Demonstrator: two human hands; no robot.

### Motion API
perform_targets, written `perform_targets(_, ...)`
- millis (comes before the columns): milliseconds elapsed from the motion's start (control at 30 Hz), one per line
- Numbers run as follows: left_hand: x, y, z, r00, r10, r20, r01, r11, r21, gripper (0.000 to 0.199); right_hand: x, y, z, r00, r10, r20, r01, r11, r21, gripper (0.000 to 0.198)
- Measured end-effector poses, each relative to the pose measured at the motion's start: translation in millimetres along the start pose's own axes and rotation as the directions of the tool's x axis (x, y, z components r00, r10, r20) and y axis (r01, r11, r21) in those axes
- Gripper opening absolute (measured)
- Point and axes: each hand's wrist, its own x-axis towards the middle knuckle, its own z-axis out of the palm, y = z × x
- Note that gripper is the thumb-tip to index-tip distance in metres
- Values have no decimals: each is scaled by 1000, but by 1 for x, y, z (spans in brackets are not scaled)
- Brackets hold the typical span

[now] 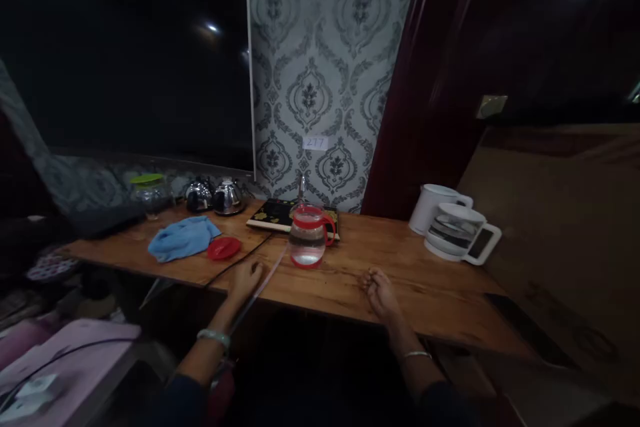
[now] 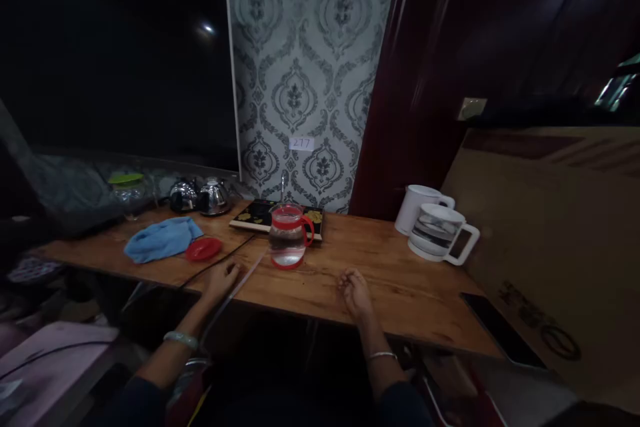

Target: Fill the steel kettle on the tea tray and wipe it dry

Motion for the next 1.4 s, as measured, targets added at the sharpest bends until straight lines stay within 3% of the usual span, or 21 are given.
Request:
perform_targets(233, -3, -1, 3, 1000, -20, 7, 21, 1000, -16, 28, 16, 0, 9, 977, 106, -186, -122, 990, -77, 15)
perform_targets(500, 0, -16, 11, 997, -72, 16, 73, 995, -68, 31, 65, 9, 23, 936, 48, -348, -115, 978, -175, 9)
perform_targets(733, -2, -16, 11, 998, -57, -11, 55, 987, -150, 44, 131, 12, 30, 922, -78, -378, -24, 966, -258, 13)
perform_targets(833, -3, -11, 6, 998, -60, 13, 61, 981, -182, 41, 140, 18, 27, 915, -122, -385, 3, 955, -295, 14)
perform_targets(967, 5, -5, -3, 988, -90, 126, 121, 957, -265, 39, 136, 27, 20, 916, -143, -375, 9, 941, -337, 15)
perform_targets(1033, 17, 0, -9, 987, -93, 129, 124, 960, -252, 37, 133, 29, 18, 925, -146, -351, 7, 930, -368, 16)
perform_targets(1133, 50, 12, -14, 999, -52, 14, 54, 990, -127, 34, 129, 31, 19, 935, -140, -326, -5, 913, -408, 16)
perform_targets(1267, 123, 27, -11, 985, 162, -52, -161, 987, 27, 34, 127, 31, 22, 945, -99, -313, -51, 897, -439, 16)
perform_targets(1400, 200, 30, -2, 967, 255, -5, -245, 936, 252, 44, 128, 32, 24, 949, -124, -291, -70, 817, -573, 15)
